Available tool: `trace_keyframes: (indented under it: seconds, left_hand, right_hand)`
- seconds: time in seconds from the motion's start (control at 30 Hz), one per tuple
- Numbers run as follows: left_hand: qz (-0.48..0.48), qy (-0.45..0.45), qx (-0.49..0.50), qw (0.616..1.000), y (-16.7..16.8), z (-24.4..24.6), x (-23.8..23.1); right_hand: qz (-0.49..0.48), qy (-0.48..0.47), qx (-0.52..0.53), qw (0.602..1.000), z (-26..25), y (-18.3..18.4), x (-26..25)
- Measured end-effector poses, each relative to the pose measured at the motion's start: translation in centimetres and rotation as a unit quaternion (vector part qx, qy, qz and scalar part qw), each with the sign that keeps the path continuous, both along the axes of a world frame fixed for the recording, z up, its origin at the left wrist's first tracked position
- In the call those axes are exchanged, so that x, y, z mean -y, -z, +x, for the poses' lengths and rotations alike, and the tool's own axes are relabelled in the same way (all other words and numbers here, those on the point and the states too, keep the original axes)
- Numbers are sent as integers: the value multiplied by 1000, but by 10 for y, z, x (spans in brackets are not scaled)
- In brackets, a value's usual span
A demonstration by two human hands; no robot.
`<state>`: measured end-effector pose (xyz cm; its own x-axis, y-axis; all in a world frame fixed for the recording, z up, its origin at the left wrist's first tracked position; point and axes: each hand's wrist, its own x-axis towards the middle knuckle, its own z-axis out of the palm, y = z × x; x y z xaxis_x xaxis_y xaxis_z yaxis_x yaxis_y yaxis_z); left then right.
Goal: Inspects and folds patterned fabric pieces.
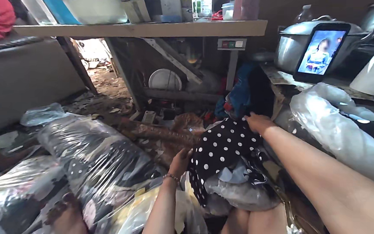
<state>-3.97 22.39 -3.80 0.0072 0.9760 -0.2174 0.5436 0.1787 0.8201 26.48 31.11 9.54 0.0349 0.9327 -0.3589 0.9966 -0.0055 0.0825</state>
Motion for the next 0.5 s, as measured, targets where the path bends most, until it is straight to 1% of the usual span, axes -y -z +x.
trace_keyframes:
  seconds: [0.07, 0.1, 0.17, 0.23, 0.27, 0.3, 0.37, 0.43, 0.5]
  left_hand:
    - [0, -12, 17, 1000, -13, 3, 4]
    - [8, -21, 31, 999, -22, 3, 7]
    - [31, -41, 71, 996, -36, -1, 18]
    - [45, -52, 90, 994, -52, -14, 34]
    - [47, -44, 88, 994, -59, -24, 43]
    - [43, -32, 85, 995, -66, -35, 57]
    - [21, -5, 78, 997, -77, -56, 93]
    - [-10, -1, 100, 995, -71, -76, 124]
    - [-73, -23, 109, 991, -63, -90, 151]
  right_hand:
    - [12, 8, -1, 1000, -7, -2, 6]
    - [35, -2, -21, 999, -10, -3, 7]
    - [78, -49, -83, 992, -21, -10, 15]
    - [123, -128, -149, 973, -33, -16, 34]
    - [143, -173, -195, 955, -36, -19, 48]
    - [159, -221, -252, 929, -38, -22, 66]
    - [158, -298, -356, 872, -37, -24, 111]
    - [112, -345, -436, 824, -31, -9, 150]
    - [29, -371, -501, 781, -29, 14, 177]
